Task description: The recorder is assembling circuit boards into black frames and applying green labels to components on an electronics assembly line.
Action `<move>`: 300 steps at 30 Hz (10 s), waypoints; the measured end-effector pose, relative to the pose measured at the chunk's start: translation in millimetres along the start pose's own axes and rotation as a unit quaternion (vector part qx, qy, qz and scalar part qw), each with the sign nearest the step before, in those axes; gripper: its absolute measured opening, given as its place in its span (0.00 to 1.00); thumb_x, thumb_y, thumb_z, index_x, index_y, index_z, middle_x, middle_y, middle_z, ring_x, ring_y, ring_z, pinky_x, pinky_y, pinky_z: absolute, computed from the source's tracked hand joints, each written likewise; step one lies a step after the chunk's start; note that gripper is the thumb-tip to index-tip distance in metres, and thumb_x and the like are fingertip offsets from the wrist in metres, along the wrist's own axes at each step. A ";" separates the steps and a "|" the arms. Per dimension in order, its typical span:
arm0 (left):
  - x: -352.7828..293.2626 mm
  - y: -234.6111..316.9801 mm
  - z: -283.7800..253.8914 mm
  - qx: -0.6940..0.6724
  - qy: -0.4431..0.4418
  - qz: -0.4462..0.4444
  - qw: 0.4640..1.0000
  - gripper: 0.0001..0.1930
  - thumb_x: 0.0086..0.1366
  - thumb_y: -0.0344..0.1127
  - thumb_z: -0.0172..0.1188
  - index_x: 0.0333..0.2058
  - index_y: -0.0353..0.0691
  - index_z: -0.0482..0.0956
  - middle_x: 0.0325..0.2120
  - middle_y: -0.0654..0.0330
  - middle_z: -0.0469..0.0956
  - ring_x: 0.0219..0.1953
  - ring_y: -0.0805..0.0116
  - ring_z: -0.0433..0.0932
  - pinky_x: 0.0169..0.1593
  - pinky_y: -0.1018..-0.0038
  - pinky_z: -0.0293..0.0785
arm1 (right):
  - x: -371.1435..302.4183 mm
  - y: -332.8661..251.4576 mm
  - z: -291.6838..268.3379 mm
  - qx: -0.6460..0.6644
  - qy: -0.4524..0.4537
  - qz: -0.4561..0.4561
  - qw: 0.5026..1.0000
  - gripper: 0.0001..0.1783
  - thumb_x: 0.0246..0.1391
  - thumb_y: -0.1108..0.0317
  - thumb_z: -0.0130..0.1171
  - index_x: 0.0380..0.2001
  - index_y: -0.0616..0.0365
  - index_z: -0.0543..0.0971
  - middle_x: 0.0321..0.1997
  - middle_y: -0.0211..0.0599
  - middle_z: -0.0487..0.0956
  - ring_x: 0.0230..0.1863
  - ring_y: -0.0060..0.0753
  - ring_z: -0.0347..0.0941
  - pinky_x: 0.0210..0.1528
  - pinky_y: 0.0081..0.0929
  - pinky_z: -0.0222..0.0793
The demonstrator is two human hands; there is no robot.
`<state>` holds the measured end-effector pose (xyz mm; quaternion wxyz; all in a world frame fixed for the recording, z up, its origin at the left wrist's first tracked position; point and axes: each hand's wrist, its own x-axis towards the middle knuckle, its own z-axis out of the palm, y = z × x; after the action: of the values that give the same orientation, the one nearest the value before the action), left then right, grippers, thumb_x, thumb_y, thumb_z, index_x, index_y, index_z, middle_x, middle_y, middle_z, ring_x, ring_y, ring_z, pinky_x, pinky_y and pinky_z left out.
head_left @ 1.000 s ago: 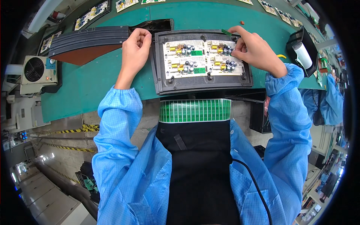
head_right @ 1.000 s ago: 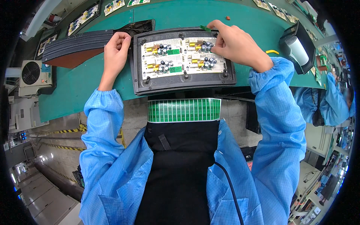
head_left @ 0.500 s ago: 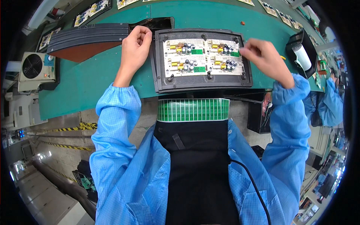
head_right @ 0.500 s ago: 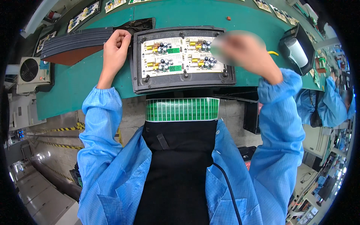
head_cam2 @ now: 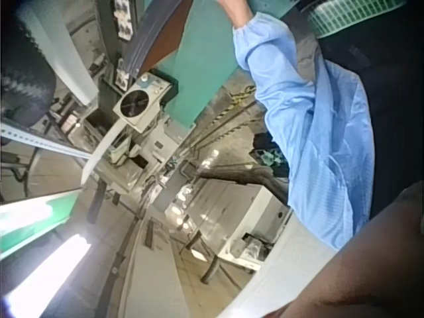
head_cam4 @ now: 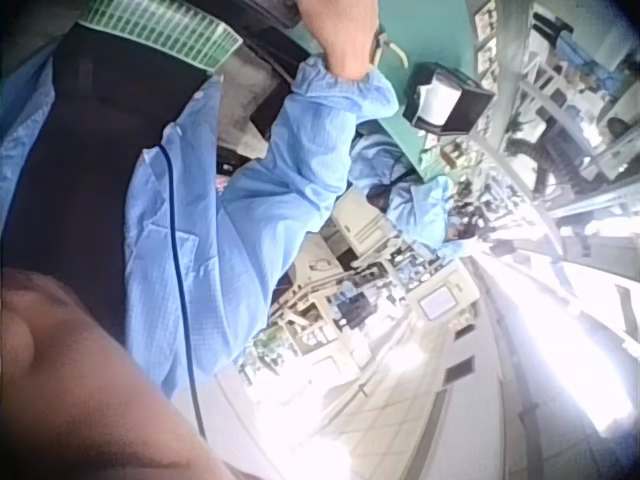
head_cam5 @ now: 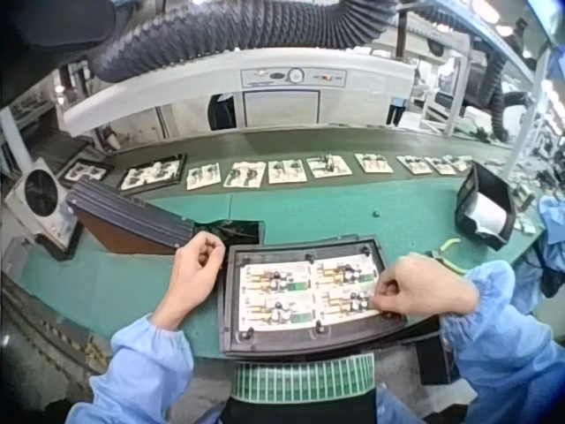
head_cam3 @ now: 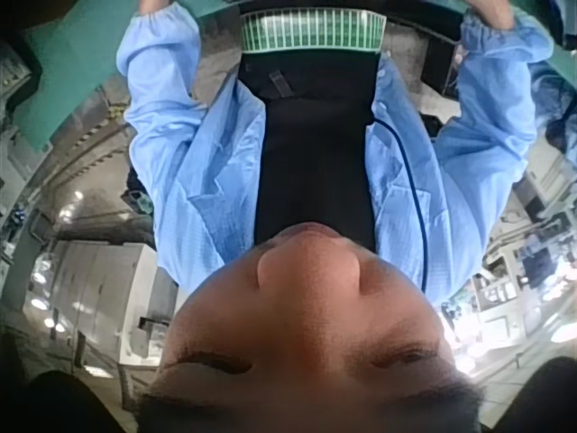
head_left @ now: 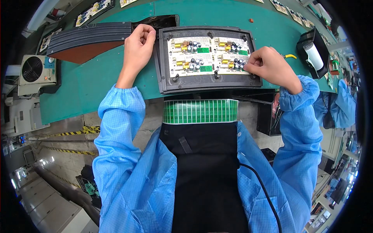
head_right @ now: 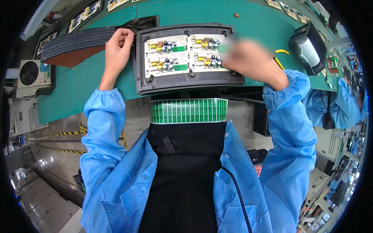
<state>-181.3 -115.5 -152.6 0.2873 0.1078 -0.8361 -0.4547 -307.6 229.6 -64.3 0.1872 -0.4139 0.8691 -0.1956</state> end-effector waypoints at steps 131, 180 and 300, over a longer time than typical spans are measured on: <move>-60.9 152.9 20.9 -0.546 -0.197 -0.223 0.783 0.39 0.76 0.64 0.30 0.63 0.32 0.64 0.53 0.47 0.76 0.51 0.57 0.79 0.48 0.61 0.80 | -57.8 -23.6 -18.5 -0.343 0.338 -0.268 0.835 0.35 0.40 0.80 0.62 0.58 0.62 0.74 0.60 0.49 0.74 0.61 0.55 0.72 0.64 0.48 0.69; -220.8 172.2 43.3 -0.540 -0.177 -0.464 0.680 0.47 0.70 0.73 0.26 0.66 0.34 0.62 0.59 0.46 0.72 0.57 0.50 0.76 0.60 0.54 0.74 | -110.1 -80.8 69.4 -0.158 0.079 -0.236 0.956 0.24 0.40 0.56 0.71 0.35 0.59 0.72 0.32 0.36 0.68 0.31 0.37 0.71 0.31 0.34 0.70; -244.2 104.4 -3.3 -0.689 -0.027 -0.407 0.599 0.37 0.74 0.65 0.38 0.54 0.33 0.75 0.49 0.51 0.81 0.49 0.59 0.81 0.54 0.63 0.77 | -111.2 -43.5 65.9 -0.273 0.060 -0.218 0.935 0.19 0.51 0.54 0.68 0.30 0.55 0.71 0.27 0.33 0.69 0.25 0.34 0.72 0.25 0.32 0.69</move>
<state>27.3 48.8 -158.7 0.0389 0.1946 -0.1518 -0.9683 -182.0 280.3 -80.9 -0.0330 -0.6162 0.7868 -0.0114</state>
